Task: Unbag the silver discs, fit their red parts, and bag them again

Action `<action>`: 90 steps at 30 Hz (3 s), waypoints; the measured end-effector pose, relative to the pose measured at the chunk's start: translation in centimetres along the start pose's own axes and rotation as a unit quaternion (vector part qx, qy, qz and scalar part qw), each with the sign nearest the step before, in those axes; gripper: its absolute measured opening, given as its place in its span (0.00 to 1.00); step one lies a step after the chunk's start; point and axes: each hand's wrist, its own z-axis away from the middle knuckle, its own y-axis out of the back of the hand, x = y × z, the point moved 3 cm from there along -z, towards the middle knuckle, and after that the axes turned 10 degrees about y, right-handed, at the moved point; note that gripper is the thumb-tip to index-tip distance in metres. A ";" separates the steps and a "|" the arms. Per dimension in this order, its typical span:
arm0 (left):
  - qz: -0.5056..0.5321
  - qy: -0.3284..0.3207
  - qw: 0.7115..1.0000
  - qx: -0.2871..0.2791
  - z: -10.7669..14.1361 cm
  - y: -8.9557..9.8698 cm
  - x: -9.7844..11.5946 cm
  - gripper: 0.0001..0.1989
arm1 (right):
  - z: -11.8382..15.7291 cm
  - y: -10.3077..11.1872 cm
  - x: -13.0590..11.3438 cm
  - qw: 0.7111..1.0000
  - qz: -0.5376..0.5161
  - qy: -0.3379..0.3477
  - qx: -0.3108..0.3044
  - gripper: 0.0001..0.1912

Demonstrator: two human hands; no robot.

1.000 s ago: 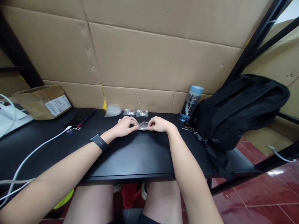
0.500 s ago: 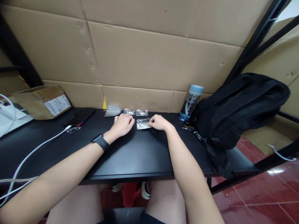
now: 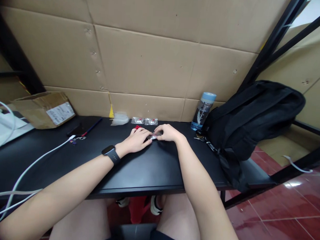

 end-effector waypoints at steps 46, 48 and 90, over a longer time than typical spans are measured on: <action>0.144 0.219 0.958 0.116 -0.7 1.4 -3.3 0.19 | 0.7 0.3 7.7 0.880 -0.124 -0.288 0.357 0.20; 0.139 0.215 0.959 0.118 -0.6 1.5 -3.4 0.18 | 0.5 0.2 8.7 0.881 -0.070 -0.320 0.342 0.18; -0.032 0.143 0.985 0.093 -1.2 1.9 -6.9 0.05 | 2.1 1.0 6.3 0.964 0.065 -0.232 0.116 0.16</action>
